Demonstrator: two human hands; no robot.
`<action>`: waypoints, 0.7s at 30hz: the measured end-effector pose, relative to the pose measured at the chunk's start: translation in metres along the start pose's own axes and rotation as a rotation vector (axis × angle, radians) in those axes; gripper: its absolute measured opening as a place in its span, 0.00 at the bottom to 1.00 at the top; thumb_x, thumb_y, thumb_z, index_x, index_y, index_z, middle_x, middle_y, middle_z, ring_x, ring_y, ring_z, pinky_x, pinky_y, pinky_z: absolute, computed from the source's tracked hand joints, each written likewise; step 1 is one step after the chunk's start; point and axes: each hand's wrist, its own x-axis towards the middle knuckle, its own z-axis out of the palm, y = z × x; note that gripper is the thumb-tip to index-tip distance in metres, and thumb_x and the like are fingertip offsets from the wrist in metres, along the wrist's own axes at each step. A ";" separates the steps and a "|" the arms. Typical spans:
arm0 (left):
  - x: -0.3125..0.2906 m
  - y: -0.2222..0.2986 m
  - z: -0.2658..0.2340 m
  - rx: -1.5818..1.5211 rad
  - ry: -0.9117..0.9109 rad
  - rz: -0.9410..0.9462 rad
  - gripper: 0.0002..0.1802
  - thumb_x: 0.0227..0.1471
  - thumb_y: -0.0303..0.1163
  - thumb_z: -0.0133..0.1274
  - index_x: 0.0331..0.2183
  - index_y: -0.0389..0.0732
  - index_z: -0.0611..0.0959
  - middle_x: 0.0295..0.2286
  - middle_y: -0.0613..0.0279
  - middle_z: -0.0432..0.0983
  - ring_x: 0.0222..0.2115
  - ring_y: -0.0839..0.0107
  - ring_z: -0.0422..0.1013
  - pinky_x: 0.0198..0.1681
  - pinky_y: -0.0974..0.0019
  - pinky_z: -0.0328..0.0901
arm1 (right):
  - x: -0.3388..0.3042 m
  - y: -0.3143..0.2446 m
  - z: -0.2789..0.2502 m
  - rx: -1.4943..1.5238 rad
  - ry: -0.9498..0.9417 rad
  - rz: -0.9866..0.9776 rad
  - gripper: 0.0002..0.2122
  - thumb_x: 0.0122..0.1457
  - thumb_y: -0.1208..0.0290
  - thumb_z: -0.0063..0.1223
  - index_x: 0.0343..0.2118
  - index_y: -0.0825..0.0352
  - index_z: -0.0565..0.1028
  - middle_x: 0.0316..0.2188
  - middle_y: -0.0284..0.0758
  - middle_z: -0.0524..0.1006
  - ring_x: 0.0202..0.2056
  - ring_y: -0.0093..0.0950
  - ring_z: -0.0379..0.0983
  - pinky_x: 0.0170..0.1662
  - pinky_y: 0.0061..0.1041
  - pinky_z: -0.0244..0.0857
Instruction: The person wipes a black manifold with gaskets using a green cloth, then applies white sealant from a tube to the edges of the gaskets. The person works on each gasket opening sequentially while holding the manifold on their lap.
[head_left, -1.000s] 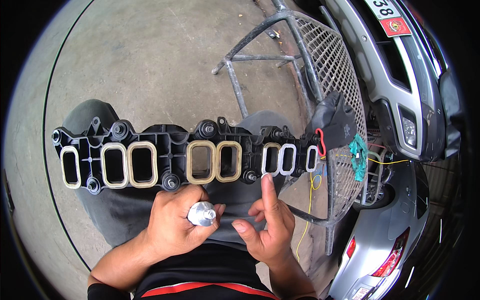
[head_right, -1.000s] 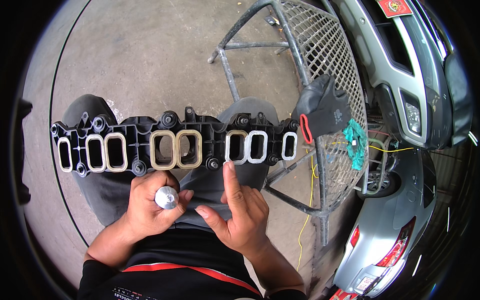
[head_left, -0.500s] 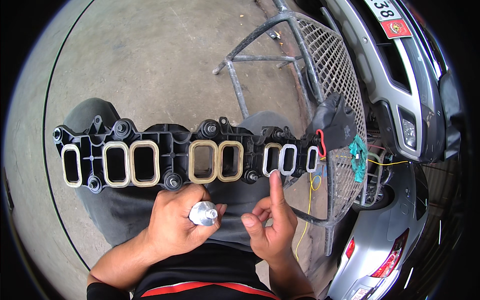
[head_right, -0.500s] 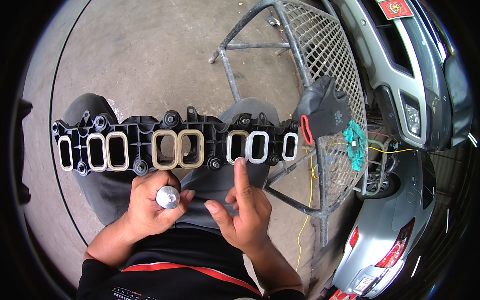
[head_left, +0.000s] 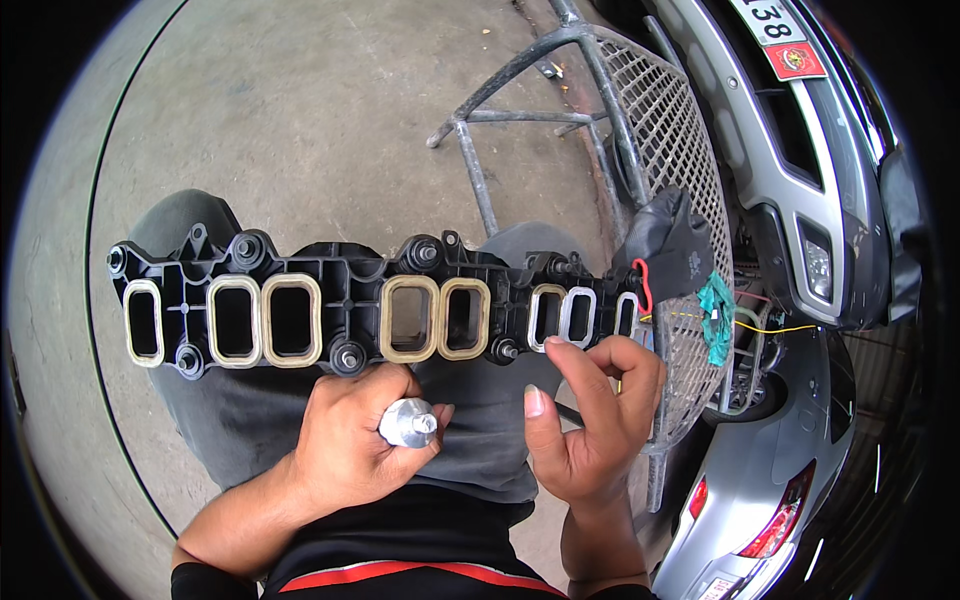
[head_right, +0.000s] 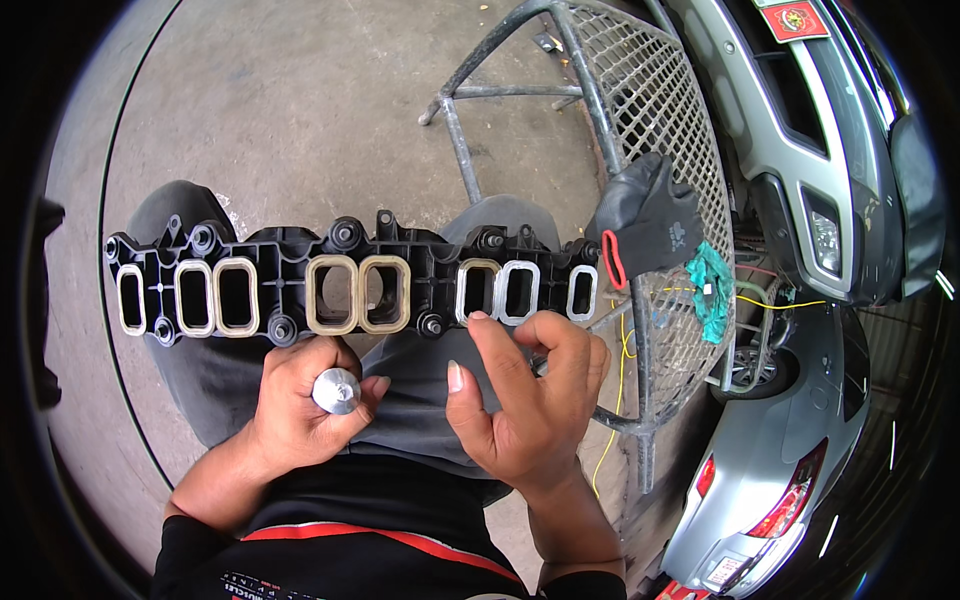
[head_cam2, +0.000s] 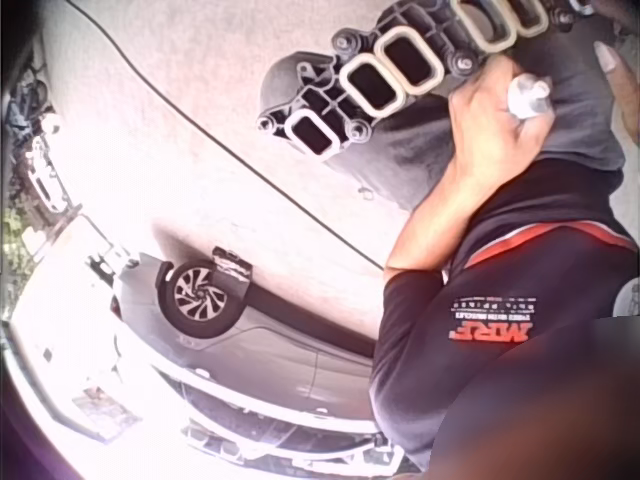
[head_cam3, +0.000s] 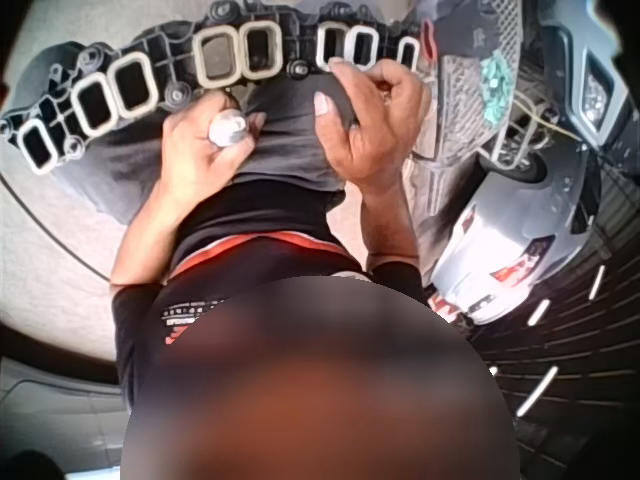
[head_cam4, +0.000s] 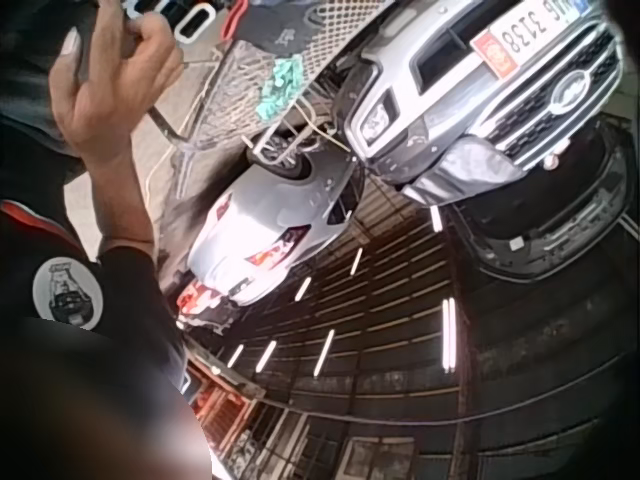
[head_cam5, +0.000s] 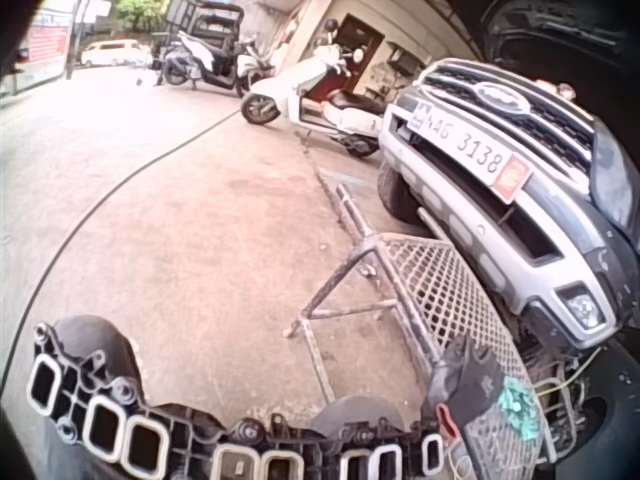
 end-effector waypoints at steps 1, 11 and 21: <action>0.000 0.000 0.001 -0.007 0.011 -0.006 0.15 0.46 0.25 0.69 0.24 0.40 0.75 0.18 0.59 0.74 0.17 0.62 0.74 0.21 0.63 0.65 | 0.002 0.000 0.001 -0.021 -0.016 -0.016 0.20 0.51 0.64 0.66 0.47 0.64 0.84 0.38 0.36 0.71 0.37 0.33 0.66 0.44 0.34 0.59; -0.001 -0.002 -0.001 -0.005 -0.015 -0.009 0.16 0.51 0.32 0.69 0.26 0.39 0.77 0.19 0.57 0.75 0.18 0.60 0.76 0.20 0.61 0.67 | 0.002 0.002 0.002 -0.062 -0.020 -0.030 0.16 0.49 0.62 0.67 0.42 0.60 0.84 0.38 0.36 0.72 0.38 0.33 0.67 0.45 0.36 0.57; -0.001 -0.001 -0.001 -0.011 -0.029 -0.036 0.16 0.50 0.32 0.69 0.25 0.38 0.77 0.19 0.56 0.75 0.17 0.60 0.76 0.20 0.62 0.68 | 0.005 0.008 -0.005 -0.245 0.000 -0.163 0.16 0.50 0.57 0.68 0.41 0.56 0.86 0.42 0.34 0.73 0.44 0.33 0.68 0.48 0.38 0.59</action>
